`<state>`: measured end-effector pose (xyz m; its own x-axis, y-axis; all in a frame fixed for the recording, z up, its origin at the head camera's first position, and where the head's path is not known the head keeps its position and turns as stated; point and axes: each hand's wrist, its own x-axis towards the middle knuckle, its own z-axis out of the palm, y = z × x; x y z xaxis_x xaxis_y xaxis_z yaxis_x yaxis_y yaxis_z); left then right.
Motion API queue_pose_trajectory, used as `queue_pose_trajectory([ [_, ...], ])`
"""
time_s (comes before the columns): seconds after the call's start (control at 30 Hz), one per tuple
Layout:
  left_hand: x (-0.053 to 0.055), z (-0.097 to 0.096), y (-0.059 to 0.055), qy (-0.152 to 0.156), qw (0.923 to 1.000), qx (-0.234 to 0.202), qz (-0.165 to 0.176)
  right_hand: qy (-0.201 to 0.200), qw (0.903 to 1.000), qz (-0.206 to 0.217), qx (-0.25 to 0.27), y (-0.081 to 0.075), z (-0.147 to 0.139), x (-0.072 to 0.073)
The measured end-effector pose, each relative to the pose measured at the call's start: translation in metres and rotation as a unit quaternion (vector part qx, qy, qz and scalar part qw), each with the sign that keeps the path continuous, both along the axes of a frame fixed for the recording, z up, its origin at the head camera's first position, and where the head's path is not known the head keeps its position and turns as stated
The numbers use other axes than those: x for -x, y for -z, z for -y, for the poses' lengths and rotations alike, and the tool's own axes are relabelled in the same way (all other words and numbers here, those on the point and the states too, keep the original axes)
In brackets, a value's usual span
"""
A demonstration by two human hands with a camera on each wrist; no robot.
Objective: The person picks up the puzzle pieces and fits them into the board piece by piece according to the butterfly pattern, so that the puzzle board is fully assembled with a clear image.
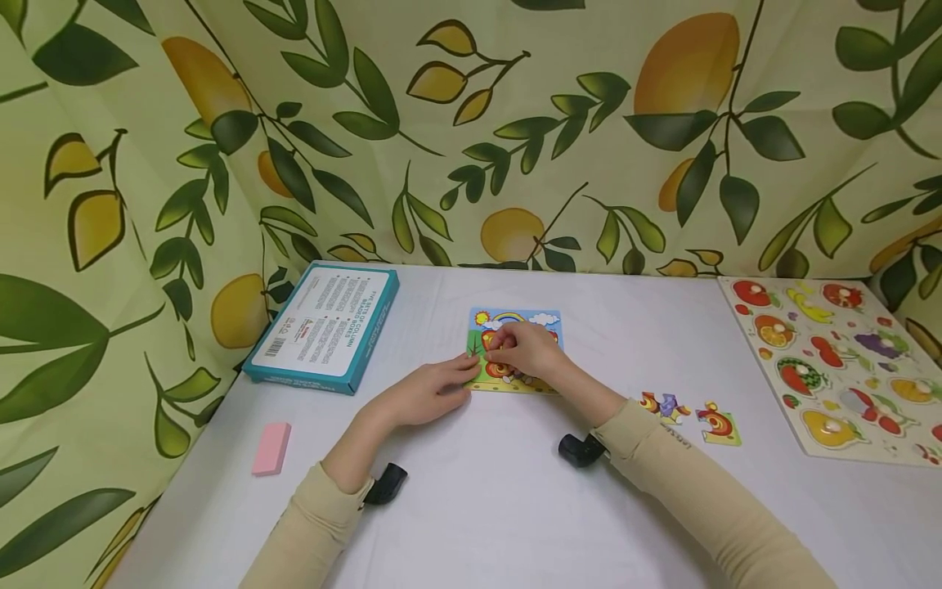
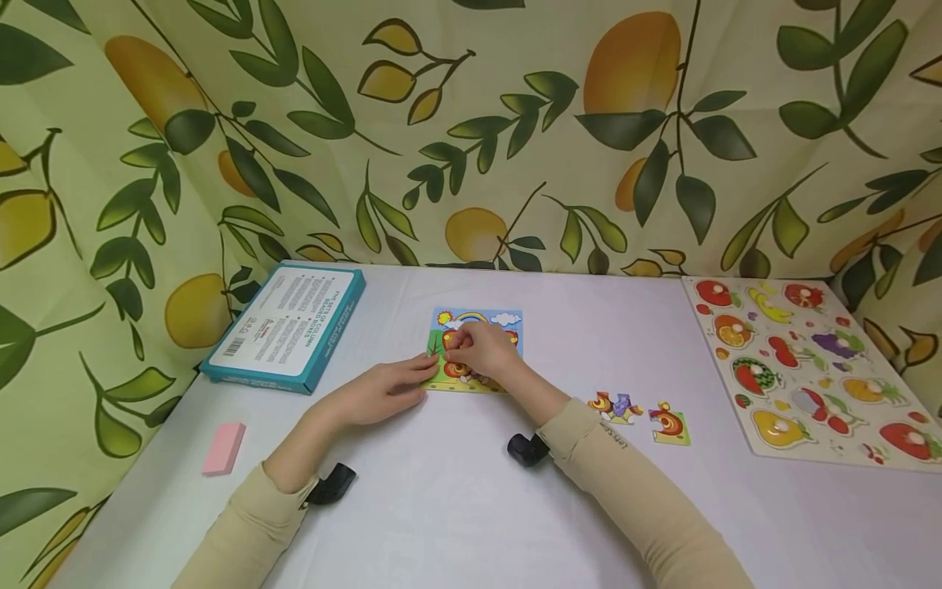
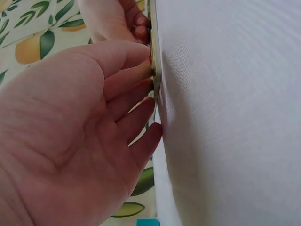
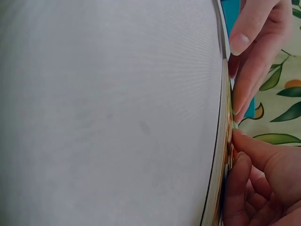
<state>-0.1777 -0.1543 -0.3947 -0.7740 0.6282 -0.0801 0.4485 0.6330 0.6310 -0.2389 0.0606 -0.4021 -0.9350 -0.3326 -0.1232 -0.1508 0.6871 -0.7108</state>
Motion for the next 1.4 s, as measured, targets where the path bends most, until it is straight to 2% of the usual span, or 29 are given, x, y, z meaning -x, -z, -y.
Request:
queue_pose_trajectory([
  [0.13, -0.001, -0.002, -0.002, 0.002, 0.9998, 0.020, 0.001, -0.012, 0.9999, 0.002, 0.005, 0.000, -0.003, 0.000],
  [0.43, -0.002, -0.008, -0.006, -0.003, 0.9979, 0.064, -0.003, -0.084, 0.9961, 0.023, 0.017, -0.002, -0.018, -0.005],
  [0.7, 0.000, -0.011, -0.004, 0.035, 0.9953, 0.071, -0.056, -0.118, 0.9927, 0.008, 0.025, -0.001, -0.023, -0.008],
  [0.9, 0.000, -0.011, -0.004, 0.022, 0.9953, 0.075, -0.058, -0.124, 0.9919, -0.005, 0.026, -0.004, -0.025, -0.012],
  [1.07, -0.002, -0.012, -0.006, 0.016, 0.9939, 0.094, -0.056, -0.158, 0.9871, -0.022, 0.017, -0.013, -0.042, -0.023],
  [1.17, -0.003, -0.013, -0.007, 0.018, 0.9938, 0.093, -0.058, -0.147, 0.9882, -0.035, 0.024, -0.019, -0.067, -0.036],
  [1.3, -0.006, -0.013, -0.007, 0.012, 0.9953, 0.079, -0.055, -0.090, 0.9940, -0.059, 0.019, -0.023, -0.117, -0.057],
  [1.4, -0.008, -0.013, -0.006, 0.004, 0.9969, 0.063, -0.048, -0.052, 0.9955, -0.079, -0.008, -0.023, -0.158, -0.074],
])
